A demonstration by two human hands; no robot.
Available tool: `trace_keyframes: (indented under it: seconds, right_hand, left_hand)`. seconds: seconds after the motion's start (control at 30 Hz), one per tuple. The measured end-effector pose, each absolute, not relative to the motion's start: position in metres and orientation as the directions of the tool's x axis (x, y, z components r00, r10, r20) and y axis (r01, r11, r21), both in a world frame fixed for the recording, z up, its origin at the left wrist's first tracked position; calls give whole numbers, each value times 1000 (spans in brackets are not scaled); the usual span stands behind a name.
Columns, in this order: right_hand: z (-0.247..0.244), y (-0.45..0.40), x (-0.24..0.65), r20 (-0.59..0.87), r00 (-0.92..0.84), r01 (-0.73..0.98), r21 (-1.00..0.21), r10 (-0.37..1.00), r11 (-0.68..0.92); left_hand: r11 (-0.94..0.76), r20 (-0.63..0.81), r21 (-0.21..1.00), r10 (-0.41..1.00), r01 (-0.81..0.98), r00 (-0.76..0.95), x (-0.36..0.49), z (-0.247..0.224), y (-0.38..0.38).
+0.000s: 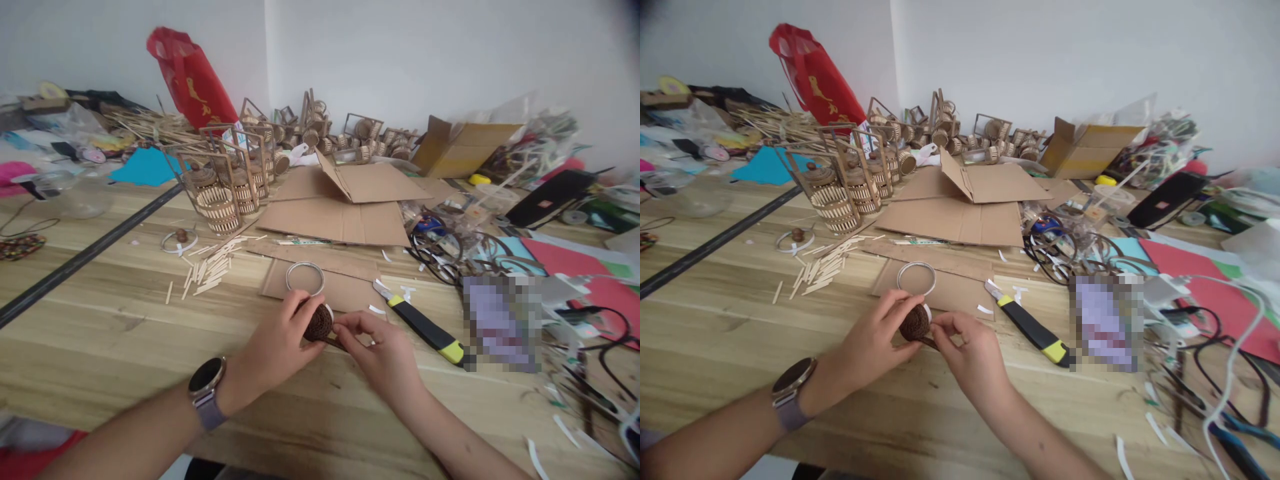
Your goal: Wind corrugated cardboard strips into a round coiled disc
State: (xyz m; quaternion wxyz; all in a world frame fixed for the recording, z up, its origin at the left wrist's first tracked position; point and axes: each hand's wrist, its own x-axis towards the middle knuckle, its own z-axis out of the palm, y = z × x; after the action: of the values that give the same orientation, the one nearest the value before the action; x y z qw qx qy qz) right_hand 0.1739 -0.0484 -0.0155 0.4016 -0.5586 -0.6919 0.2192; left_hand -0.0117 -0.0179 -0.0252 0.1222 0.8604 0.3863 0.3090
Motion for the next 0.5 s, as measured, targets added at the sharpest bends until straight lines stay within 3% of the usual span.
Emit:
trace_keyframes:
  seconds: [0.5]
  right_hand:
    - [-16,-49,172,278,-33,543,-801,960,251]
  left_hand:
    - [-658,424,465,753,592,504,-10,-27,-19]
